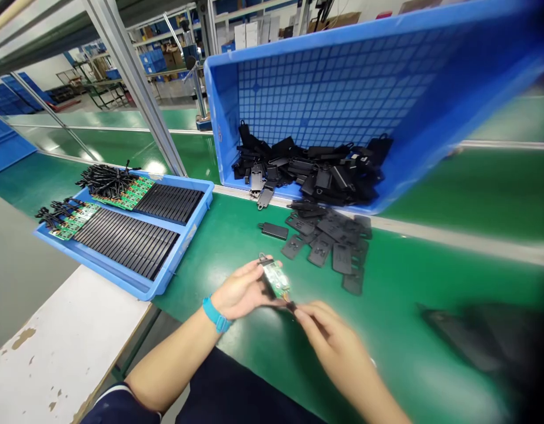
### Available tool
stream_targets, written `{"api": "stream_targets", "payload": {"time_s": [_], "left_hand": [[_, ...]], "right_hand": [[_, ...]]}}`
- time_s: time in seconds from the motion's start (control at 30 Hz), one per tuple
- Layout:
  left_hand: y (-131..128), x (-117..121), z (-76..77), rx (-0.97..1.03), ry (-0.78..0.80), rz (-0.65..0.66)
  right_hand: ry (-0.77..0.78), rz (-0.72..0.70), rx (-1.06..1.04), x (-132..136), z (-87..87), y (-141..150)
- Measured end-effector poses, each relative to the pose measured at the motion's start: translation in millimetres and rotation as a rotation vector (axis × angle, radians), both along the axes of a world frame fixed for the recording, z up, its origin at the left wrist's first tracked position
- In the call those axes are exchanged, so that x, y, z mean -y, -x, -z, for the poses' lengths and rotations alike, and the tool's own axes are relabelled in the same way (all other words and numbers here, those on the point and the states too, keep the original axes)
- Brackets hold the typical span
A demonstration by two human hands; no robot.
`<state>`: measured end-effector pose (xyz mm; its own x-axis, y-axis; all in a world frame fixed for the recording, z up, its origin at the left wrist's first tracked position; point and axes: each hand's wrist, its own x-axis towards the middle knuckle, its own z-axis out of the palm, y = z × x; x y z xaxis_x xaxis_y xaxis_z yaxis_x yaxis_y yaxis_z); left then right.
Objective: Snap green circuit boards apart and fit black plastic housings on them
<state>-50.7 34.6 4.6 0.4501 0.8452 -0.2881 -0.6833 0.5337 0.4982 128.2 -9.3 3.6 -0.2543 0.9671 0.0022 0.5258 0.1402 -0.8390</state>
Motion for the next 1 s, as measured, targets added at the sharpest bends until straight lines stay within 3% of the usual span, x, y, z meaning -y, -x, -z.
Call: {"api": "stream_targets", "payload": {"time_s": [0.17,0.3,0.77,1.0], "left_hand": [[-11.6,11.3,-13.0,0.061,0.097,-0.022],[-15.4,14.7,-17.2,0.038,0.081,-0.046],[-20.8,18.0,-15.9,-0.117,-0.023,-0.133],[-31.3,19.8,-7.1,-0.282,-0.068,-0.231]], "right_hand": [[-0.103,0.021,0.050,-0.7,0.7,2.3],[-0.149,0.020,0.067,-0.4,2.0,4.7],[-0.220,0.009,0.123,3.2,3.4,5.5],[-0.145,0.003,0.099,2.9,3.0,12.3]]}}
